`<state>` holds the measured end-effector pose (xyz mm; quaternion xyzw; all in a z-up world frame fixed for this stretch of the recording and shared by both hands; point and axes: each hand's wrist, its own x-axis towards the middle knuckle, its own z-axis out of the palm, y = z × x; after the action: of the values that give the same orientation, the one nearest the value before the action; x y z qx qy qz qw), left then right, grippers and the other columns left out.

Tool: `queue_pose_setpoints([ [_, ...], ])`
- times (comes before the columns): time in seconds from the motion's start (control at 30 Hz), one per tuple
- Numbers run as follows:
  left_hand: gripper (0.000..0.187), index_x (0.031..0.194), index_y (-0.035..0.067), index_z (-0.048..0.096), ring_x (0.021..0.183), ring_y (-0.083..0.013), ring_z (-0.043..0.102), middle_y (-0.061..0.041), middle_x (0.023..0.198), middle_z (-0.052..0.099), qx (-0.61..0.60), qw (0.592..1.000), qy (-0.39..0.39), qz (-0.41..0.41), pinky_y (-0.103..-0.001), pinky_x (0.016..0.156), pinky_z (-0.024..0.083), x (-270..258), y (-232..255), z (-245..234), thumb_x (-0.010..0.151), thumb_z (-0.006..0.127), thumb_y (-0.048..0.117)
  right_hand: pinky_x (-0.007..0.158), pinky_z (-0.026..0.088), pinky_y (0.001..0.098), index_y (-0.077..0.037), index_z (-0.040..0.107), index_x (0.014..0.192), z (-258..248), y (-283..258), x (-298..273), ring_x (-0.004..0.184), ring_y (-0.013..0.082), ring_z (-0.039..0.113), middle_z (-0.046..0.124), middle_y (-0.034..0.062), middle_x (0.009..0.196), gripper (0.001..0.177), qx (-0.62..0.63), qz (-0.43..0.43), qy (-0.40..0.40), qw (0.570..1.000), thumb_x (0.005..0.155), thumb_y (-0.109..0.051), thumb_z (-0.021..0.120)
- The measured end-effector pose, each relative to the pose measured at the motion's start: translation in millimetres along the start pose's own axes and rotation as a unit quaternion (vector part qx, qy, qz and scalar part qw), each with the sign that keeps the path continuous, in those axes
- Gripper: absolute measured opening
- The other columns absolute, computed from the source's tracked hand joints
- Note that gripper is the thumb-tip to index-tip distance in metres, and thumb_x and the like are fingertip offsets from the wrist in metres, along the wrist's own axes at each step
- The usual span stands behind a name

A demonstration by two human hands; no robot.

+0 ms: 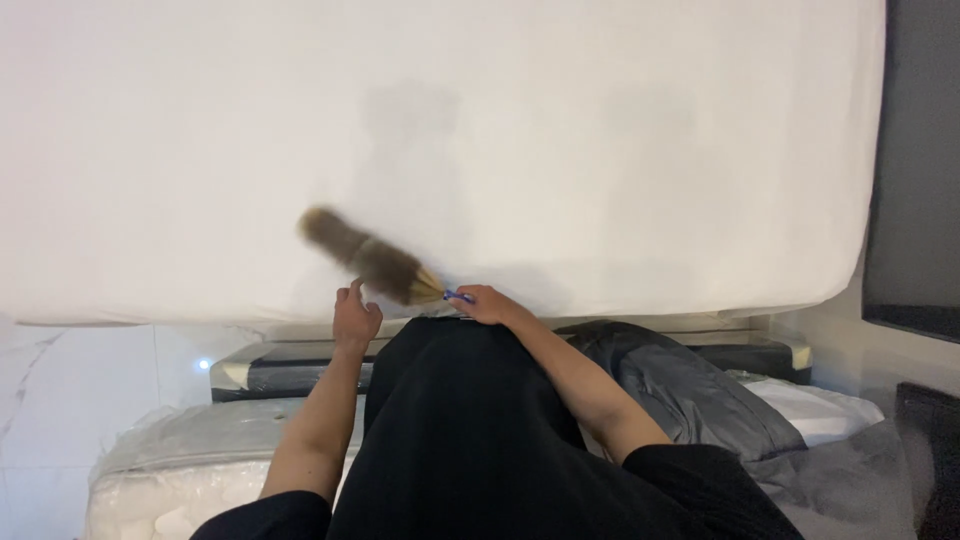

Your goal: Clean the bed surface and mattress area using a broom and duster.

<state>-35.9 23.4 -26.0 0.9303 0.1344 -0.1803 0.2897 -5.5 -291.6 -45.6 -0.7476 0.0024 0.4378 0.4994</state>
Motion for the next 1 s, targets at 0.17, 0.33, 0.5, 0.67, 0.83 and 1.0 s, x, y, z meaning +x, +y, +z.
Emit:
queue_pose_setpoints([
  [0.17,0.031,0.115,0.005,0.064,0.121,-0.0445,0.058,-0.029,0.131,0.055,0.100,0.993,-0.004,-0.059,-0.051,0.103,0.050,-26,-21,41,0.099,0.072,0.030,0.070,0.051,0.0422,-0.022,0.075,0.111,-61,-63,-19,0.067,0.0198,0.061,0.065,0.0051,0.071,0.038,-0.211,0.023,-0.006,0.977,0.102,-0.056,0.060],
  [0.33,0.064,0.143,0.010,0.052,0.111,-0.0433,0.058,-0.025,0.123,0.055,-0.147,0.978,0.097,-0.114,-0.050,0.092,0.050,-54,28,55,0.081,0.065,0.013,0.055,0.046,0.0233,-0.012,0.067,0.128,-149,-6,65,0.062,0.0072,0.056,0.065,0.0013,0.076,0.043,0.156,-0.143,0.349,0.913,0.099,-0.044,0.069],
  [0.5,0.039,0.123,0.010,0.067,0.115,-0.0447,0.057,-0.027,0.122,0.058,-0.105,0.982,0.105,-0.113,-0.049,0.100,0.049,-91,19,104,0.085,0.066,0.015,0.039,0.040,0.0261,-0.011,0.065,0.127,-143,-35,55,0.048,0.0081,0.048,0.056,-0.0008,0.066,0.045,0.344,0.032,0.307,0.887,0.100,-0.048,0.063],
  [0.67,0.038,0.120,0.008,0.067,0.116,-0.0425,0.057,-0.024,0.111,0.066,-0.107,0.969,0.159,-0.154,-0.049,0.103,0.047,-115,-1,162,0.083,0.066,0.017,0.039,0.040,0.0267,-0.020,0.072,0.130,-82,7,37,0.050,0.0081,0.048,0.061,-0.0004,0.074,0.046,0.067,0.052,-0.023,0.996,0.095,-0.049,0.066],
  [0.83,0.053,0.129,0.004,0.066,0.113,-0.0481,0.053,-0.027,0.124,0.064,-0.017,0.982,0.151,-0.112,-0.058,0.096,0.038,-120,-37,191,0.080,0.075,0.020,0.093,0.053,0.0450,-0.032,0.077,0.121,-69,-38,-18,0.108,0.0273,0.070,0.078,0.0051,0.118,0.054,-0.311,-0.050,-0.213,0.925,0.080,-0.065,0.068],
  [1.0,0.060,0.134,-0.002,0.054,0.110,-0.0439,0.056,-0.026,0.112,0.062,-0.116,0.955,0.196,-0.192,-0.051,0.099,0.045,-102,8,147,0.080,0.071,0.018,0.076,0.054,0.0343,-0.018,0.076,0.123,-142,33,40,0.084,0.0175,0.067,0.075,0.0076,0.096,0.050,-0.058,-0.065,-0.014,0.996,0.089,-0.055,0.074],
])
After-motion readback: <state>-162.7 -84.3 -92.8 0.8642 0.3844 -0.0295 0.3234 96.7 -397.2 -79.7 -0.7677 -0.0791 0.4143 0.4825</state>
